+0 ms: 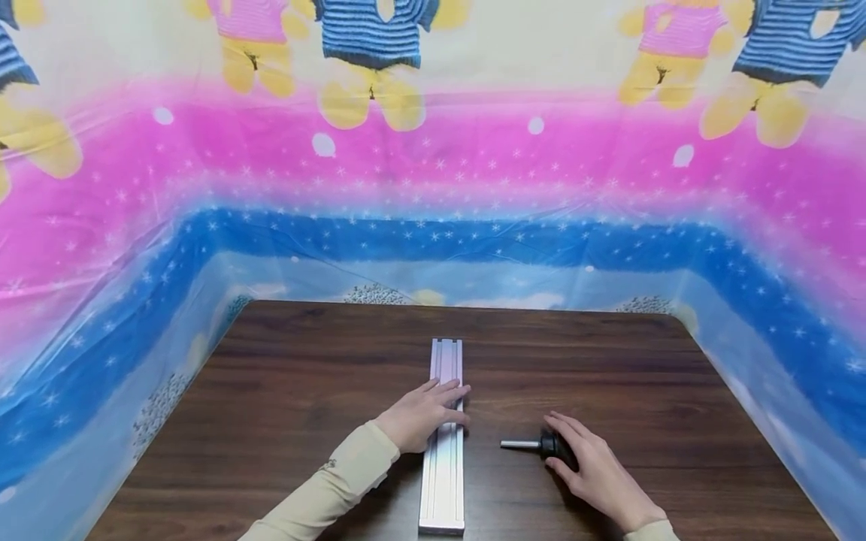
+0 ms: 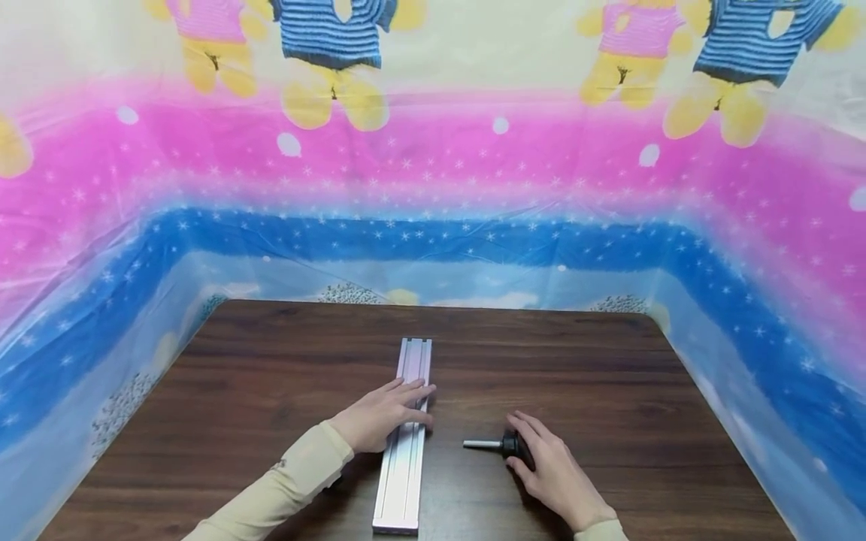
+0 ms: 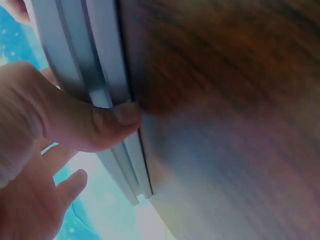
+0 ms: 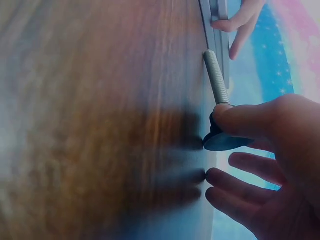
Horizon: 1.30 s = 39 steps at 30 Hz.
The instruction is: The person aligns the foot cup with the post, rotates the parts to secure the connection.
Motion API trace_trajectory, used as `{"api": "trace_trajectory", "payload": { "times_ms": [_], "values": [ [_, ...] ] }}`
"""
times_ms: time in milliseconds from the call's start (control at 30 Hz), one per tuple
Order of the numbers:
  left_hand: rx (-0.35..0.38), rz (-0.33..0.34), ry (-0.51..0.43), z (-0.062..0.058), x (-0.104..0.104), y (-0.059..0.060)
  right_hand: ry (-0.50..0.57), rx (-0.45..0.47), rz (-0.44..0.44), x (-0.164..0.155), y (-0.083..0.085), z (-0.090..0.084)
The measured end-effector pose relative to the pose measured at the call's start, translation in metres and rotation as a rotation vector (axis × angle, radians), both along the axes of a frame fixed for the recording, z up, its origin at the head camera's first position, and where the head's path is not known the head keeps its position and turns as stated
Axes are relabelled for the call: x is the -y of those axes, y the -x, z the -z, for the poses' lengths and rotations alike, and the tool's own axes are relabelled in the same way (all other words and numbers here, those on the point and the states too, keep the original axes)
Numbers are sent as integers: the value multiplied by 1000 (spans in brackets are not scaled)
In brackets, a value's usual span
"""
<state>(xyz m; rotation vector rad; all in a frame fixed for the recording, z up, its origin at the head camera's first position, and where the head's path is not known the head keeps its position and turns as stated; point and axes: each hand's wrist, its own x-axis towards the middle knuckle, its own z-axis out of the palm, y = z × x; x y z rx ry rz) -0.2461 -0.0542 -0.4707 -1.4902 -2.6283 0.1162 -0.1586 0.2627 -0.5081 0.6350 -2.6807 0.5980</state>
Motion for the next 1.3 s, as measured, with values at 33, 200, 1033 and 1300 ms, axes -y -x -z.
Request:
{"api": "trace_trajectory", "payload": {
  "times_ms": [33, 200, 1033, 1300],
  "values": [
    [-10, -4, 5, 0, 1, -1, -3, -21, -9, 1, 0, 1],
    [-36, -39, 29, -4, 7, -6, 33, 30, -36, 5, 0, 1],
    [-98, -92, -40, -29, 45, -25, 87, -116, -55, 3, -6, 2],
    [-69, -116, -85, -48, 51, -33, 138, -98, -40, 4, -5, -11]
  ]
}}
